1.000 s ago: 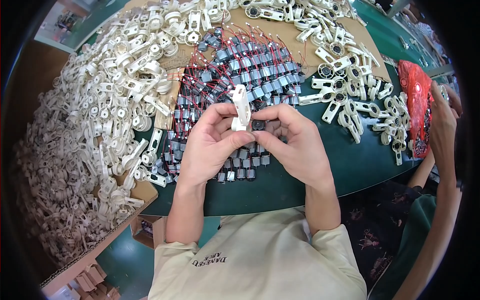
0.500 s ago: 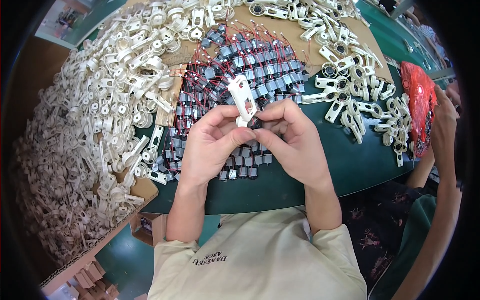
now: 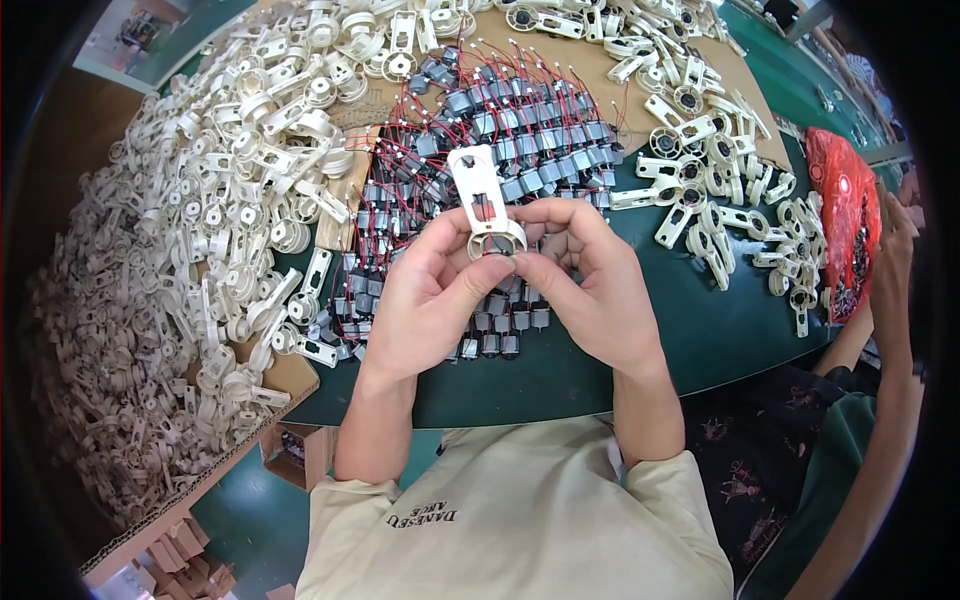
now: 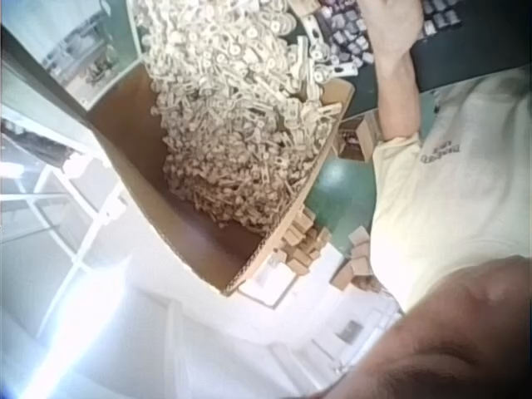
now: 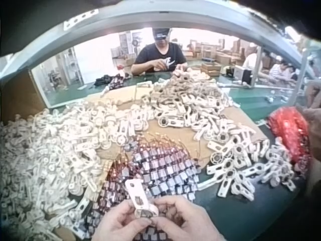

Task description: The person assembles small mechanical components by manually fitting bearings into plastic housings.

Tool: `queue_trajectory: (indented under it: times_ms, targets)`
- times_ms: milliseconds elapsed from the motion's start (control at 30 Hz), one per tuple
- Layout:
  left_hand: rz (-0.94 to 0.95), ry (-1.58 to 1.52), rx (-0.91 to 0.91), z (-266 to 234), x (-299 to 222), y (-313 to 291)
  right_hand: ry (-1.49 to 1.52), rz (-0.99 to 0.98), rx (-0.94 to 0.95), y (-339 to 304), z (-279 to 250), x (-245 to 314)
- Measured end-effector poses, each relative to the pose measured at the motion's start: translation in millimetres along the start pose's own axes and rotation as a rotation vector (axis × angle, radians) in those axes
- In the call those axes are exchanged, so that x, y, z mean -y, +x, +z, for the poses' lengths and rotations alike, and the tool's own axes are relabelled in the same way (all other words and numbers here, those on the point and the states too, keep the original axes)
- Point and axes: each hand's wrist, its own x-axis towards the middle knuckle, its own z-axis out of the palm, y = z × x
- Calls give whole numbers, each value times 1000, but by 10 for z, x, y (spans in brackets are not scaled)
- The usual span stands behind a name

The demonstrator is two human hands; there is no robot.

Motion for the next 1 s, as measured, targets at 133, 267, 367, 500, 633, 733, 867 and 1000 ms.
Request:
queue_trajectory:
  times_ms: [133, 267, 367, 500, 633, 733, 867, 1000]
  targets:
    - [70, 61, 11, 24, 15, -3, 75, 15, -26, -7, 7, -40]
    - [13, -41, -26, 7, 17, 9, 73, 7, 7, -21, 11, -83]
    - [-50, 22, -61, -7, 15, 19, 72, -4, 15, -22, 27, -62]
    - [104, 34, -88, 77, 77, 19, 185, 73, -1, -23, 18, -72]
    - [27, 33, -60, 40, 56, -1, 322, 155, -42, 49, -9, 18]
    - [104, 89, -88, 57, 121, 18, 441, 170, -31, 47, 27, -16]
    - [172, 167, -81, 100, 158, 11, 455, 233, -32, 41, -4, -48]
    - [251, 295, -89, 164, 166, -2, 400, 232, -92, 15, 57, -95]
